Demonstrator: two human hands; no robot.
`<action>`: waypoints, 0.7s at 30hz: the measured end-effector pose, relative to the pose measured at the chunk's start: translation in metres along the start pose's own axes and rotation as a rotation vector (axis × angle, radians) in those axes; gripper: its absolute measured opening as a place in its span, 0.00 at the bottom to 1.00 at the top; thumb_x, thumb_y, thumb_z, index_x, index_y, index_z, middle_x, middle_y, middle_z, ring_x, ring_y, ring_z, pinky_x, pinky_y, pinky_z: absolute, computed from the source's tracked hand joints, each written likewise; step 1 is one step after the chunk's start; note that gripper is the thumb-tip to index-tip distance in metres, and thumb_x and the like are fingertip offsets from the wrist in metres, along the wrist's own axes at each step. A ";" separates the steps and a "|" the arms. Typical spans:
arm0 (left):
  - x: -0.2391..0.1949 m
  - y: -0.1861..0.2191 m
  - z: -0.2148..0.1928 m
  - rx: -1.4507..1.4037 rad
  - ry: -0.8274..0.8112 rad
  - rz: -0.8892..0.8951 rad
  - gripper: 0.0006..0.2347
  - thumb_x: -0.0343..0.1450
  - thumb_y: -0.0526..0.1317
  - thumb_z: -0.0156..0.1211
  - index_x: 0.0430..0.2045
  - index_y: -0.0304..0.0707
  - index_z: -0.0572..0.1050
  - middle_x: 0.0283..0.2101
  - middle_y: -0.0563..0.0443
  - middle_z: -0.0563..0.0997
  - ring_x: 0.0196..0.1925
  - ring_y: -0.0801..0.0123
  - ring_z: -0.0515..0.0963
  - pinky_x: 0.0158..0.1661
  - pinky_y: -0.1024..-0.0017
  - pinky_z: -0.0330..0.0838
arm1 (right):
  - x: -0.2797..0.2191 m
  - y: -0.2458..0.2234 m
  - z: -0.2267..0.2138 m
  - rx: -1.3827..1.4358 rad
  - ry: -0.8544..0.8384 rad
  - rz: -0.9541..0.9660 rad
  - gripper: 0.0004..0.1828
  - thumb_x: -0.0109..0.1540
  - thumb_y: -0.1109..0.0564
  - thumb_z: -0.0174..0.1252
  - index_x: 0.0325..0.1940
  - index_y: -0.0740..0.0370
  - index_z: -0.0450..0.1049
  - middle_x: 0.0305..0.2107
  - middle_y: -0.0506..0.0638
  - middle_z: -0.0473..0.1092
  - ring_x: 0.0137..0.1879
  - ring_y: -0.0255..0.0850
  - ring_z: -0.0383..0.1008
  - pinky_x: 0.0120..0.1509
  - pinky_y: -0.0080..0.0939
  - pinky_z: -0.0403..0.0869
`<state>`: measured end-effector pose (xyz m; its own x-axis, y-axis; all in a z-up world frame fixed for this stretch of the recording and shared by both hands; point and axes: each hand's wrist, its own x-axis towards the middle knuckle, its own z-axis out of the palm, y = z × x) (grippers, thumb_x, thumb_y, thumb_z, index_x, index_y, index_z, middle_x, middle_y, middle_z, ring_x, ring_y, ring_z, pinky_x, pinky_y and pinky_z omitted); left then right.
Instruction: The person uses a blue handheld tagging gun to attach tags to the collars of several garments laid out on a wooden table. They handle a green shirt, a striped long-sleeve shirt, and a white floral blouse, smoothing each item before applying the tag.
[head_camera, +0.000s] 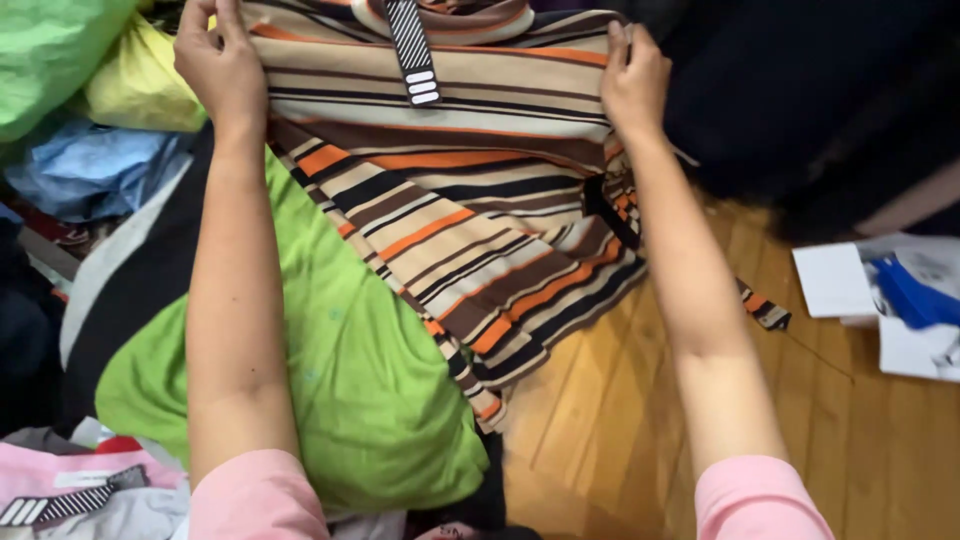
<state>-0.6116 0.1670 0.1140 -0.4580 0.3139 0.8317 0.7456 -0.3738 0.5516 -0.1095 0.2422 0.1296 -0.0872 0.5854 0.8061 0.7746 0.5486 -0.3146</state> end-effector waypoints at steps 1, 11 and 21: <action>0.003 -0.005 -0.002 -0.013 0.024 -0.020 0.10 0.77 0.44 0.58 0.27 0.42 0.78 0.28 0.55 0.83 0.31 0.70 0.79 0.34 0.68 0.71 | 0.006 -0.006 0.016 0.030 -0.007 0.029 0.25 0.75 0.40 0.44 0.32 0.59 0.65 0.24 0.61 0.72 0.35 0.67 0.73 0.37 0.60 0.61; -0.079 -0.149 0.042 0.212 -0.019 -0.235 0.07 0.74 0.41 0.57 0.27 0.44 0.78 0.28 0.43 0.83 0.32 0.46 0.81 0.35 0.54 0.69 | 0.008 0.002 0.151 -0.028 -0.123 0.161 0.24 0.73 0.37 0.46 0.34 0.57 0.68 0.31 0.70 0.74 0.39 0.76 0.70 0.38 0.70 0.59; -0.063 -0.058 0.010 0.260 -0.424 -0.384 0.05 0.75 0.36 0.47 0.41 0.50 0.67 0.43 0.43 0.77 0.42 0.30 0.81 0.45 0.39 0.75 | -0.013 -0.005 0.157 -0.039 -0.383 0.555 0.19 0.60 0.40 0.59 0.49 0.45 0.65 0.45 0.58 0.77 0.55 0.58 0.77 0.62 0.59 0.73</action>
<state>-0.6213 0.1781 0.0288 -0.5242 0.7226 0.4507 0.6840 0.0420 0.7283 -0.2101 0.3253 0.0418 0.1195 0.9485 0.2934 0.7901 0.0881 -0.6067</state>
